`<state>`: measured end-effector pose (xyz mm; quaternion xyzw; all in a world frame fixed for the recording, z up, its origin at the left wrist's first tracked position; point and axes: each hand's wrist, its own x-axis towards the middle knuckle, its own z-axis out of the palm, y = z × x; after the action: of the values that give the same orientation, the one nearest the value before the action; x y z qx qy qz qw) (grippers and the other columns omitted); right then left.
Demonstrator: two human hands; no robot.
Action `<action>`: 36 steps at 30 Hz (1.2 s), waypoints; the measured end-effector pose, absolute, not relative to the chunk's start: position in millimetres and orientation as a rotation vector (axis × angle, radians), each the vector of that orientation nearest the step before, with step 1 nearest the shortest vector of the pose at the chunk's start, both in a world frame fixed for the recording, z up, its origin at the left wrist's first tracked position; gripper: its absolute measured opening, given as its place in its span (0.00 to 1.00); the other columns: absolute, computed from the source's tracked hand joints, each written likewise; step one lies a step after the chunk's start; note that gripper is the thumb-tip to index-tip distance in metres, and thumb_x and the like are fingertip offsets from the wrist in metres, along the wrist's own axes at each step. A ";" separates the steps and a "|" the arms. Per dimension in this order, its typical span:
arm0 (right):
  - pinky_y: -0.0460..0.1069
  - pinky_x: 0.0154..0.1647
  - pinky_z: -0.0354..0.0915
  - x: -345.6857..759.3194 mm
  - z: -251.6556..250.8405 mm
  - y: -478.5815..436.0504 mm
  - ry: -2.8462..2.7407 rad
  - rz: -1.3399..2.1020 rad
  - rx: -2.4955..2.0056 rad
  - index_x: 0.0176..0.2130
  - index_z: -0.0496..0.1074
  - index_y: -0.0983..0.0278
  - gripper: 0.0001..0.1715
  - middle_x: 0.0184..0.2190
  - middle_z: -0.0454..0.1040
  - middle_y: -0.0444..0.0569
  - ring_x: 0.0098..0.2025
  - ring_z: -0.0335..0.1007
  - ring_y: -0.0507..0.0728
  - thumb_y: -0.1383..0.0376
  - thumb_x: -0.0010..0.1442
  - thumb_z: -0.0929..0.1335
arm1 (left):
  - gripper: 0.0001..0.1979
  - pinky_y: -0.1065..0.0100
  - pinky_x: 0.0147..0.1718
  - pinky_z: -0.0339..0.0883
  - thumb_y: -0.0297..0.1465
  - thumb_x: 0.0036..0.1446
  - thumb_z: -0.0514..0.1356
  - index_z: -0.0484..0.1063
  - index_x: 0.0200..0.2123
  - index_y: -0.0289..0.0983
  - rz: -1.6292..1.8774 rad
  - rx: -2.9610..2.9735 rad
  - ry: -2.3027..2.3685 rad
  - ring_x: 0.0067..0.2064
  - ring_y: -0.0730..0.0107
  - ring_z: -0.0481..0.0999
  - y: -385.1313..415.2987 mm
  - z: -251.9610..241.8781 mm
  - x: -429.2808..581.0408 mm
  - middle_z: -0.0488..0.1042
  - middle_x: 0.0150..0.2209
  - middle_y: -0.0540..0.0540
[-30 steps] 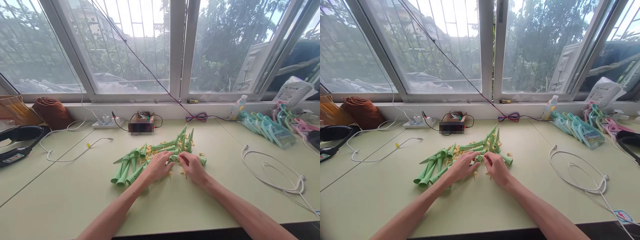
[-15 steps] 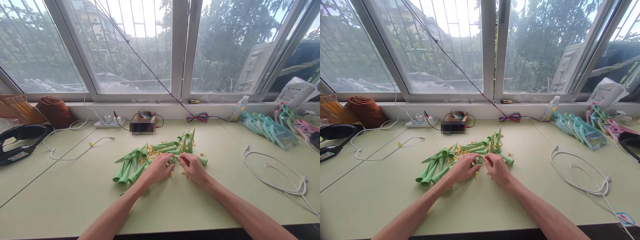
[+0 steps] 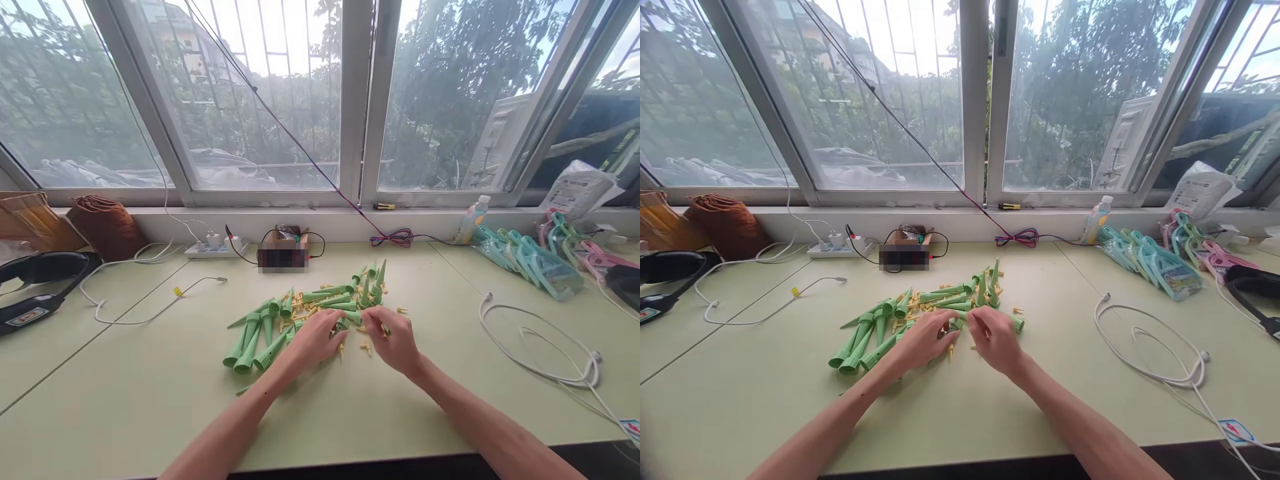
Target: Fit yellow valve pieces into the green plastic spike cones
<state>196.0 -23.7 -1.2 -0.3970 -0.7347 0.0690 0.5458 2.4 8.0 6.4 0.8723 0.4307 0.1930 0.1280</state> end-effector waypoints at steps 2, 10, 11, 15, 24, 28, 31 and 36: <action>0.47 0.26 0.63 202.2 15.5 -28.6 -1.604 0.062 -0.943 0.30 0.70 0.62 0.15 0.21 0.70 0.44 0.22 0.62 0.52 0.62 0.68 0.63 | 0.13 0.65 0.36 0.67 0.32 0.61 0.57 0.73 0.48 0.39 0.565 2.542 1.248 0.38 0.59 0.76 8.1 5.6 1.5 0.77 0.38 0.43; 0.45 0.21 0.61 264.9 50.5 52.7 -1.217 0.322 -1.119 0.34 0.71 0.64 0.26 0.23 0.71 0.46 0.20 0.64 0.52 0.46 0.67 0.60 | 0.14 0.65 0.37 0.68 0.32 0.61 0.58 0.74 0.49 0.40 0.601 2.517 1.227 0.37 0.60 0.76 7.4 4.1 1.9 0.77 0.36 0.44; 0.46 0.21 0.62 272.5 47.2 72.2 -1.246 0.442 -1.209 0.33 0.71 0.64 0.32 0.24 0.73 0.49 0.21 0.66 0.52 0.42 0.67 0.58 | 0.13 0.65 0.37 0.68 0.32 0.60 0.58 0.74 0.48 0.40 0.604 2.515 1.225 0.37 0.60 0.76 7.3 4.0 2.2 0.77 0.35 0.44; 0.48 0.27 0.67 287.7 29.2 137.5 -1.408 0.757 -1.400 0.31 0.75 0.66 0.40 0.36 0.80 0.59 0.29 0.72 0.57 0.37 0.64 0.56 | 0.12 0.65 0.37 0.68 0.32 0.60 0.58 0.75 0.47 0.40 0.605 2.520 1.226 0.37 0.60 0.76 7.4 3.2 1.8 0.77 0.35 0.44; 0.52 0.37 0.68 276.0 -0.5 183.1 -1.635 1.028 -1.379 0.43 0.77 0.69 0.38 0.41 0.80 0.59 0.38 0.74 0.61 0.41 0.66 0.58 | 0.13 0.65 0.38 0.68 0.33 0.61 0.57 0.74 0.48 0.40 0.572 2.505 1.233 0.39 0.58 0.77 5.7 6.2 0.3 0.78 0.37 0.44; 0.49 0.32 0.68 270.7 -5.7 184.7 -1.669 1.110 -1.323 0.45 0.75 0.70 0.39 0.38 0.80 0.60 0.32 0.73 0.58 0.40 0.67 0.57 | 0.13 0.64 0.39 0.69 0.32 0.61 0.58 0.74 0.48 0.40 0.564 2.512 1.232 0.40 0.58 0.77 5.5 6.7 1.1 0.78 0.38 0.44; 0.48 0.29 0.68 267.8 -4.9 179.3 -1.684 1.150 -1.295 0.42 0.76 0.71 0.40 0.35 0.80 0.60 0.30 0.73 0.57 0.39 0.66 0.57 | 0.14 0.65 0.38 0.68 0.32 0.61 0.58 0.74 0.49 0.40 0.554 2.526 1.232 0.40 0.58 0.77 5.9 6.1 1.8 0.78 0.39 0.44; 0.47 0.29 0.69 266.0 1.9 162.0 -1.681 1.199 -1.253 0.41 0.77 0.70 0.40 0.36 0.79 0.59 0.29 0.74 0.57 0.40 0.66 0.57 | 0.13 0.65 0.39 0.68 0.32 0.62 0.58 0.73 0.50 0.39 0.538 2.550 1.230 0.41 0.57 0.77 5.8 5.9 2.2 0.78 0.39 0.43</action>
<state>266.0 162.0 1.9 -0.4850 -0.6507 0.4639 0.3552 2.2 5.8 5.9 0.8774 0.4232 0.1852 0.1292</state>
